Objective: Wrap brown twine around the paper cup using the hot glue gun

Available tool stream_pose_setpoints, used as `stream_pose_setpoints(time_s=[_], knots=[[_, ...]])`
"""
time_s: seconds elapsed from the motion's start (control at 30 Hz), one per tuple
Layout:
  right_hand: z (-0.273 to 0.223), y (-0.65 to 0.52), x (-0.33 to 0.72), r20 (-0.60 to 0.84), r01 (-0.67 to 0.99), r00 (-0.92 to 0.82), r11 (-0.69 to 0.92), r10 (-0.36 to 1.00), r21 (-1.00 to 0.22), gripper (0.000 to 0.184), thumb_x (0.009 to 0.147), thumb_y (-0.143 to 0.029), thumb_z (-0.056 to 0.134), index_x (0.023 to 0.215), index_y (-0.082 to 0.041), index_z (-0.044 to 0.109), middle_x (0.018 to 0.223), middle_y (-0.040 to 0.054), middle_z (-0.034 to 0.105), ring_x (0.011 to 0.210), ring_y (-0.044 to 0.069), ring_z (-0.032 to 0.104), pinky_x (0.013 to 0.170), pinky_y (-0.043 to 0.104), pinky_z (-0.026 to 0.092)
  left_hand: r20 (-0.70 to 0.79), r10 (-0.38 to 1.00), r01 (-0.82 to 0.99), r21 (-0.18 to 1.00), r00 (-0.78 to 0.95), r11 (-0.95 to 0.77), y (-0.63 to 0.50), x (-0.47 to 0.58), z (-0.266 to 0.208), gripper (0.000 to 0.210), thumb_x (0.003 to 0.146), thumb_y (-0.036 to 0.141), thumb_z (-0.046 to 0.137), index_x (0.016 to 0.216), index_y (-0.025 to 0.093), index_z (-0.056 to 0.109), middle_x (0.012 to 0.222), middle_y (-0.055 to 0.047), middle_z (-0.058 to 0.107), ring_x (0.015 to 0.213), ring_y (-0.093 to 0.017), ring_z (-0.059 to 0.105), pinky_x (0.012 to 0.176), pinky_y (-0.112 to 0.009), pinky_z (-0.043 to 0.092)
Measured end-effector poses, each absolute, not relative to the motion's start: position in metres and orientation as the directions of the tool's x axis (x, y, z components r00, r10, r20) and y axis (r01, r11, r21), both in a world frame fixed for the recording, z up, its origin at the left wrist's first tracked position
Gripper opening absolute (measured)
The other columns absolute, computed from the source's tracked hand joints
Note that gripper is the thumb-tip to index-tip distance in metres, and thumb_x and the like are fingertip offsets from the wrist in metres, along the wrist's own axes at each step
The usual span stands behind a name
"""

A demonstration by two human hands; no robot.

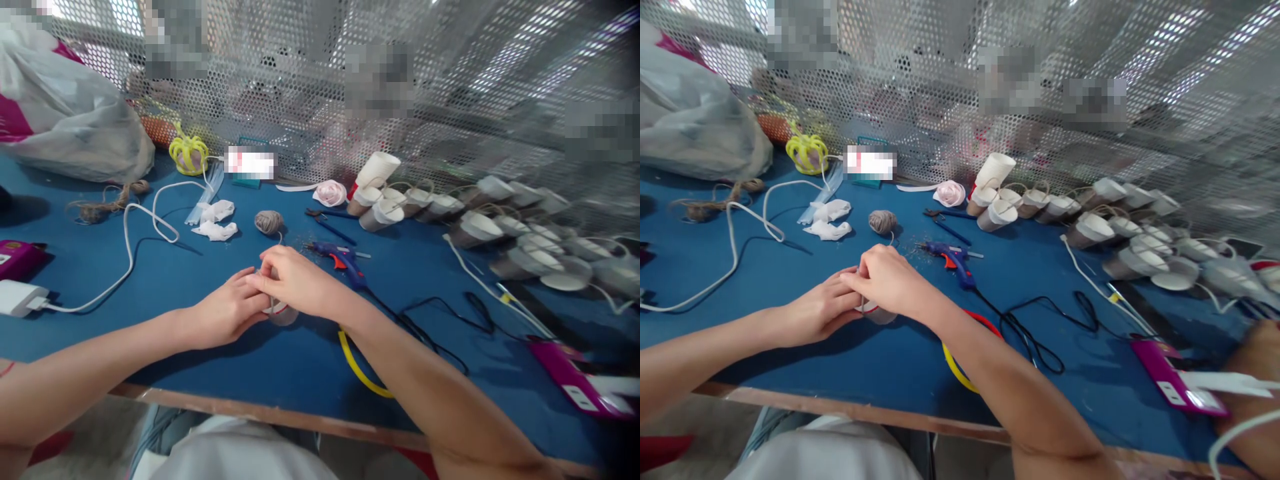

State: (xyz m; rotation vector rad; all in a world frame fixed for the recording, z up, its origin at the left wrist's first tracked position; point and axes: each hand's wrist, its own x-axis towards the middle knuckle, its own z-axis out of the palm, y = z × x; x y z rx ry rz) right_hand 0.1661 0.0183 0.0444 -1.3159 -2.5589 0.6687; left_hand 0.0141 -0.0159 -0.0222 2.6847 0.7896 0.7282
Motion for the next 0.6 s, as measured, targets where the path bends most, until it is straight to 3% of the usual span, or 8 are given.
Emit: stream_pose_setpoints(time_s=[0.13,0.2,0.27,0.4,0.6], knots=[[0.046,0.021,0.169,0.01,0.603,-0.553,0.408,0.833,-0.685,0.013,0.077,-0.019,0.051,0.064,-0.017,0.053,0.104,0.0081,0.061,0.093,0.016,0.057,0.084,0.031,0.042,0.393,0.561,0.406,0.412,0.729,-0.816,-0.015,0.014,-0.014,0.014,0.086,0.017,0.04,0.087,0.014,0.054,0.101,-0.011,0.06,0.103,-0.022,0.051,0.099,-0.044,0.031],[0.045,0.018,0.176,0.102,0.478,-0.462,0.344,0.881,-0.808,0.013,0.079,-0.025,0.051,0.069,-0.017,0.053,0.098,0.0069,0.062,0.09,0.015,0.058,0.082,0.03,0.043,0.373,0.602,0.377,0.521,0.706,-0.766,-0.015,0.012,-0.009,0.017,0.086,0.017,0.04,0.096,0.013,0.053,0.11,-0.013,0.057,0.106,-0.023,0.049,0.099,-0.043,0.032],[0.044,0.015,0.186,0.147,0.359,-0.339,0.272,0.929,-0.893,0.016,0.079,-0.033,0.052,0.075,-0.017,0.055,0.086,0.0041,0.063,0.08,0.013,0.058,0.076,0.028,0.045,0.298,0.678,0.342,0.688,0.671,-0.641,-0.014,0.01,-0.005,0.02,0.086,0.021,0.041,0.1,0.012,0.052,0.106,-0.012,0.058,0.098,-0.02,0.053,0.091,-0.037,0.04],[0.04,0.005,0.205,0.147,0.209,-0.156,0.178,0.977,-0.962,0.019,0.074,-0.037,0.059,0.074,-0.018,0.056,0.071,-0.0006,0.059,0.066,0.01,0.052,0.063,0.023,0.044,0.123,0.778,0.286,0.885,0.617,-0.367,-0.011,0.007,-0.004,0.023,0.087,0.029,0.041,0.092,0.011,0.054,0.084,-0.005,0.059,0.078,-0.015,0.054,0.074,-0.028,0.046],[0.029,-0.001,0.214,0.112,0.06,-0.049,0.114,0.993,-0.992,0.016,0.073,-0.032,0.063,0.07,-0.018,0.056,0.07,-0.0012,0.059,0.063,0.008,0.049,0.061,0.021,0.042,0.077,0.78,0.241,0.928,0.621,-0.283,-0.011,0.009,-0.004,0.024,0.085,0.031,0.044,0.09,0.01,0.054,0.08,-0.002,0.056,0.074,-0.013,0.049,0.072,-0.025,0.043]])
